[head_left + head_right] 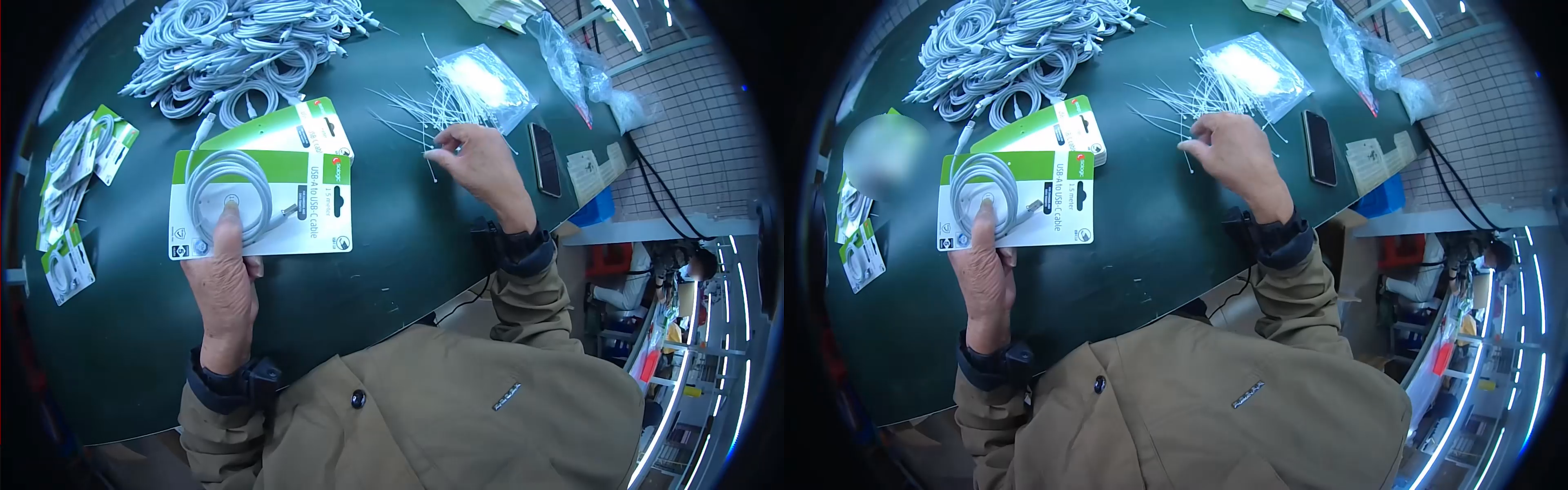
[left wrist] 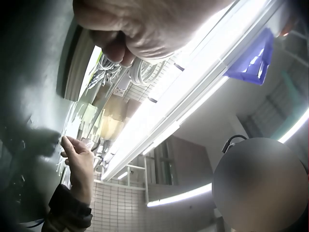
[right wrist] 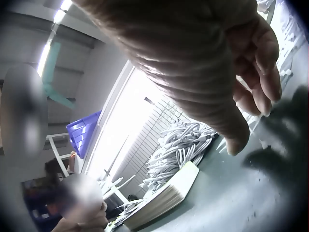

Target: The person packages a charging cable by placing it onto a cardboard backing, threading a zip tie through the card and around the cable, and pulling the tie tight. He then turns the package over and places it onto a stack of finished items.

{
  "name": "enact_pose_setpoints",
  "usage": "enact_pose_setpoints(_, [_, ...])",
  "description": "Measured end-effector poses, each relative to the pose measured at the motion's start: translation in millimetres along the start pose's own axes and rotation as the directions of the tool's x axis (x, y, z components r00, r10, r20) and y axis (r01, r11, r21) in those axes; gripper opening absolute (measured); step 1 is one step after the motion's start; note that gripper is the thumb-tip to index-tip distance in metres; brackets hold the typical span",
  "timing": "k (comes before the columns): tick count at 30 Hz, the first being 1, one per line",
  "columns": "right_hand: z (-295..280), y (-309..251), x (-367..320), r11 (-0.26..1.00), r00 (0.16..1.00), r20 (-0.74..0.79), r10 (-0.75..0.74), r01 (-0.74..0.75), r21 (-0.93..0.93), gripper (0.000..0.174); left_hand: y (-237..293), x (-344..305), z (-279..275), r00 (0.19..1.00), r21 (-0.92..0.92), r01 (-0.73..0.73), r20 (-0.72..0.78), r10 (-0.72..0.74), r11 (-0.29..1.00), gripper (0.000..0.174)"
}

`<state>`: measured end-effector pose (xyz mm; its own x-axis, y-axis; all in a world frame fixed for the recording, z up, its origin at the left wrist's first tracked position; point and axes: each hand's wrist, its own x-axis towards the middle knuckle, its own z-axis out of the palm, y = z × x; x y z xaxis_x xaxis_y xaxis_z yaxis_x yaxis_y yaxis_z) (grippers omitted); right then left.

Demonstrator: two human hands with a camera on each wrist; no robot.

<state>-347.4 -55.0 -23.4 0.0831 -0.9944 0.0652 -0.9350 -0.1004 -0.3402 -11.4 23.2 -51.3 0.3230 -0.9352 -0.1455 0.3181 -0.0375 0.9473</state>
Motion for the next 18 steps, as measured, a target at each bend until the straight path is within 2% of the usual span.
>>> enact_pose_setpoints(2, [2.8, -10.0, 0.5, 0.997, 0.992, 0.1, 0.074, -0.07, -0.044, 0.032, 0.6, 0.0, 0.9, 1.0, -0.011, 0.005, 0.004, -0.005, 1.0, 0.035])
enact_pose_setpoints(3, [6.7, -10.2, 0.5, 0.997, 0.996, 0.074, 0.041, -0.037, -0.065, 0.031, 0.8, 0.2, 1.5, 1.0, -0.018, 0.004, 0.002, -0.004, 1.0, 0.035])
enact_pose_setpoints(6, [18.4, -1.2, 3.5, 0.992, 0.989, 0.145, -0.006, -0.013, 0.127, 0.028, 1.2, -0.2, 0.7, 1.0, -0.026, 0.019, 0.003, -0.019, 0.999, 0.035])
enact_pose_setpoints(9, [23.4, 0.6, 2.8, 0.992, 0.992, 0.103, -0.076, 0.065, 0.108, 0.023, 1.1, -0.8, 1.2, 1.0, -0.016, 0.016, 0.019, -0.016, 1.0, 0.035])
enact_pose_setpoints(13, [29.8, 7.4, 0.4, 0.971, 0.974, -0.091, -0.207, 0.216, 0.101, 0.018, 3.5, -3.9, 6.4, 1.0, 0.003, -0.021, 0.014, 0.021, 1.0, 0.034])
enact_pose_setpoints(16, [21.7, 4.4, 0.5, 0.966, 0.981, -0.121, -0.154, 0.175, 0.188, 0.015, 2.4, -5.0, 3.1, 0.998, 0.011, -0.064, 0.027, 0.063, 0.998, 0.035])
enact_pose_setpoints(17, [22.9, 6.2, 1.2, 0.941, 0.967, -0.171, -0.188, 0.227, 0.251, 0.015, 2.7, -5.0, 1.6, 0.996, 0.019, -0.08, 0.034, 0.08, 0.997, 0.035])
enact_pose_setpoints(18, [19.7, 1.7, 0.3, 0.935, 0.977, -0.161, -0.14, 0.184, 0.303, 0.016, 2.8, -4.8, -0.1, 0.994, 0.026, -0.097, 0.043, 0.096, 0.995, 0.035])
